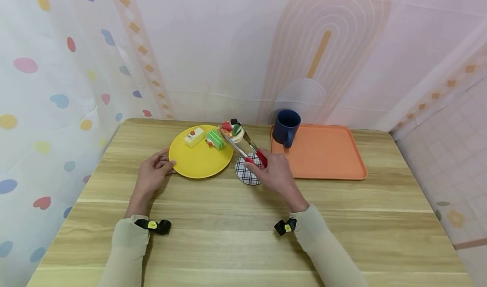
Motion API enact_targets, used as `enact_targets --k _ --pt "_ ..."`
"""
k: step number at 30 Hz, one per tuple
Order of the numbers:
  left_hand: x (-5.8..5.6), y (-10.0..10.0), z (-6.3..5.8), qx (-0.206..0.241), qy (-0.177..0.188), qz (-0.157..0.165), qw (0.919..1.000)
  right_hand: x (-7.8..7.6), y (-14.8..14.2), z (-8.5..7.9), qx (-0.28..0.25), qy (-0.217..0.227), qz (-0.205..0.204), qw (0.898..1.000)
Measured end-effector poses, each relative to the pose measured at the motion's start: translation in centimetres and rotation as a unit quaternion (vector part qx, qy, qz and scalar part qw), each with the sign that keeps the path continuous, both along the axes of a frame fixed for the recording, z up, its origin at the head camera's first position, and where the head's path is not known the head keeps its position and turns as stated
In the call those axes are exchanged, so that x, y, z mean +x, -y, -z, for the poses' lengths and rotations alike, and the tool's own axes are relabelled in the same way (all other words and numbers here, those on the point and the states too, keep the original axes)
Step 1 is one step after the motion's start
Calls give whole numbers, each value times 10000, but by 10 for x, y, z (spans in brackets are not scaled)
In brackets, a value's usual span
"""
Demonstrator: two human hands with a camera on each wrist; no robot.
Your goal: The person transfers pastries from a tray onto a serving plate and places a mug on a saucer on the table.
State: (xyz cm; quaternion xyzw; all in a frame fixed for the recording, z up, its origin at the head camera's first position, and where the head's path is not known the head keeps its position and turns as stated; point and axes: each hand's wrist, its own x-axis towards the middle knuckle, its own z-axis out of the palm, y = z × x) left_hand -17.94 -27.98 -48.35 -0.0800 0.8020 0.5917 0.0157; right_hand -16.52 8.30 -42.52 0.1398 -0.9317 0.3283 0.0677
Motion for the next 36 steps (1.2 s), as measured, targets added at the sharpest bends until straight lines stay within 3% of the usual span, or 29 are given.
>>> enact_targets --k 1,10,21,36 --pt "-2 2 4 -1 -21 -13 10000 0 2 0 16 31 -2 10000" --pt "-3 -1 7 30 -45 60 10000 0 17 4 122 42 -187 9997" --pt "1 -3 4 -6 -102 32 9999 1 40 11 497 321 -355 9976" --pt "1 -3 5 45 -173 -57 9998 -5 56 27 537 516 -541 9958"
